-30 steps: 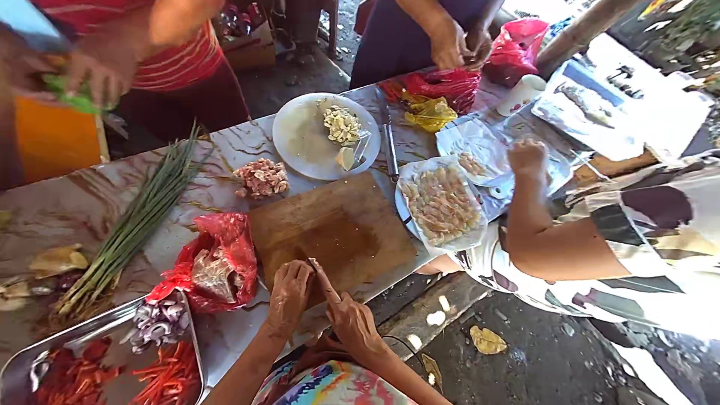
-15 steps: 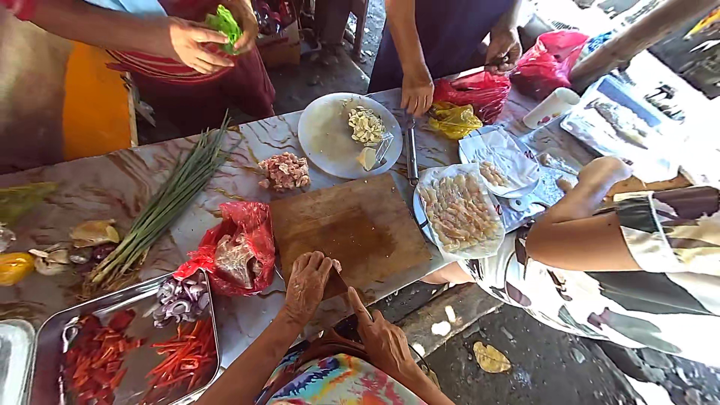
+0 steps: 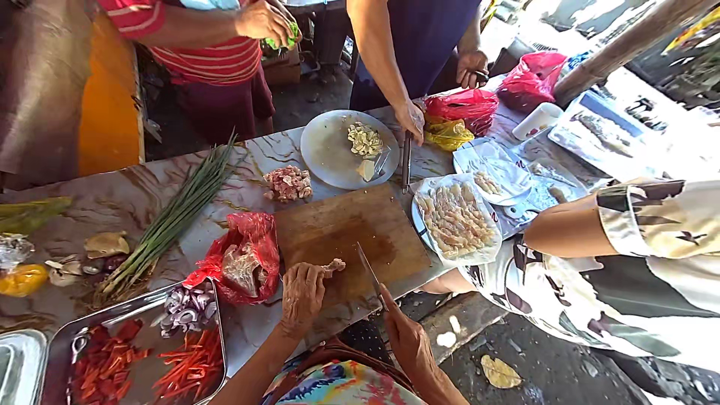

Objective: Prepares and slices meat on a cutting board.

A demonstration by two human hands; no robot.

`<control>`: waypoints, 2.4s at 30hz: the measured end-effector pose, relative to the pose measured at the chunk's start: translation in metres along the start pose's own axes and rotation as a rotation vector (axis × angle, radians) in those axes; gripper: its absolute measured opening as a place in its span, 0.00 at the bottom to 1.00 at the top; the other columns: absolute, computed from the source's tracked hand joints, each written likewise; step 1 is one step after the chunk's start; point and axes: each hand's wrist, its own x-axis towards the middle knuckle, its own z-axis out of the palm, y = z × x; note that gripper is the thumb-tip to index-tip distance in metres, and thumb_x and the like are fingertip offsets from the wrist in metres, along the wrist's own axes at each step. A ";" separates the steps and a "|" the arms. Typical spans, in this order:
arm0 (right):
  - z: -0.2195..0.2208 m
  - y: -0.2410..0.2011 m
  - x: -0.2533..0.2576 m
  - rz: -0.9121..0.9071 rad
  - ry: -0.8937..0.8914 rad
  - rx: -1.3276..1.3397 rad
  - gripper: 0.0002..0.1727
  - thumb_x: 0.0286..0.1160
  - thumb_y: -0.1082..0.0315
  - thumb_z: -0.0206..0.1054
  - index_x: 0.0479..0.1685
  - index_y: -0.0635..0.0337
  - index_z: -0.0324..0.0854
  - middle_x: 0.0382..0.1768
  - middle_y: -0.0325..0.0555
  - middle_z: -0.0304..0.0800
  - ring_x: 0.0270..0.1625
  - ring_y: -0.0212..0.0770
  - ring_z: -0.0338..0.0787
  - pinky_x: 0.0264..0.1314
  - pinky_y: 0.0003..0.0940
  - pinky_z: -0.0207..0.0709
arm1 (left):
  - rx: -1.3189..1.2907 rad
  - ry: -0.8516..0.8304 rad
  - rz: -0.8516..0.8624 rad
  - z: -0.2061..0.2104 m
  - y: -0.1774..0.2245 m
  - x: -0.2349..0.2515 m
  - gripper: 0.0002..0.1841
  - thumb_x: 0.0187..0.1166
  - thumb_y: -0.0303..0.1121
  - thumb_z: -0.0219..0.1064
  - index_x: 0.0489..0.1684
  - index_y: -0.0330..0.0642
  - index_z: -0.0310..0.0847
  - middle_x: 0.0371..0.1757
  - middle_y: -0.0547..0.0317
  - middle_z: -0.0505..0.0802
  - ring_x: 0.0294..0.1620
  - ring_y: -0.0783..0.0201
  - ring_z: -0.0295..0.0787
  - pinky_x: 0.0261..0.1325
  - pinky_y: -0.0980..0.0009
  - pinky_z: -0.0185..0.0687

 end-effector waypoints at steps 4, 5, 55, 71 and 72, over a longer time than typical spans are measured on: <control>0.013 -0.013 0.017 -0.128 -0.025 0.011 0.28 0.74 0.72 0.58 0.76 0.62 0.80 0.16 0.49 0.85 0.11 0.46 0.81 0.14 0.43 0.76 | -0.051 -0.015 0.051 -0.003 0.002 0.000 0.09 0.70 0.30 0.67 0.41 0.40 0.92 0.54 0.45 0.93 0.55 0.40 0.90 0.59 0.45 0.80; 0.019 -0.015 0.024 -0.150 -0.044 0.012 0.28 0.74 0.72 0.58 0.77 0.61 0.81 0.16 0.49 0.84 0.11 0.47 0.81 0.14 0.43 0.75 | -0.048 -0.018 0.070 -0.002 0.002 0.001 0.09 0.71 0.30 0.67 0.41 0.41 0.92 0.54 0.47 0.94 0.55 0.42 0.91 0.59 0.47 0.80; 0.042 -0.063 0.030 0.123 -0.441 -0.176 0.32 0.85 0.67 0.56 0.91 0.53 0.62 0.34 0.62 0.91 0.26 0.59 0.92 0.30 0.50 0.83 | 0.004 -0.466 -0.293 -0.030 0.027 0.030 0.11 0.74 0.31 0.72 0.46 0.30 0.88 0.49 0.37 0.92 0.57 0.36 0.89 0.59 0.41 0.75; 0.003 -0.047 -0.016 0.086 -0.498 -0.228 0.34 0.83 0.68 0.56 0.92 0.48 0.60 0.26 0.59 0.88 0.20 0.57 0.89 0.22 0.49 0.81 | 0.189 -0.177 -0.149 -0.008 0.026 0.016 0.06 0.66 0.29 0.72 0.32 0.33 0.85 0.34 0.43 0.92 0.41 0.40 0.92 0.50 0.42 0.77; -0.002 -0.049 -0.013 0.116 -0.566 -0.240 0.35 0.86 0.67 0.54 0.94 0.45 0.56 0.29 0.60 0.89 0.24 0.59 0.90 0.26 0.50 0.82 | 0.175 -0.179 -0.163 -0.009 0.025 0.016 0.07 0.66 0.29 0.73 0.32 0.33 0.86 0.34 0.42 0.93 0.42 0.39 0.92 0.49 0.42 0.78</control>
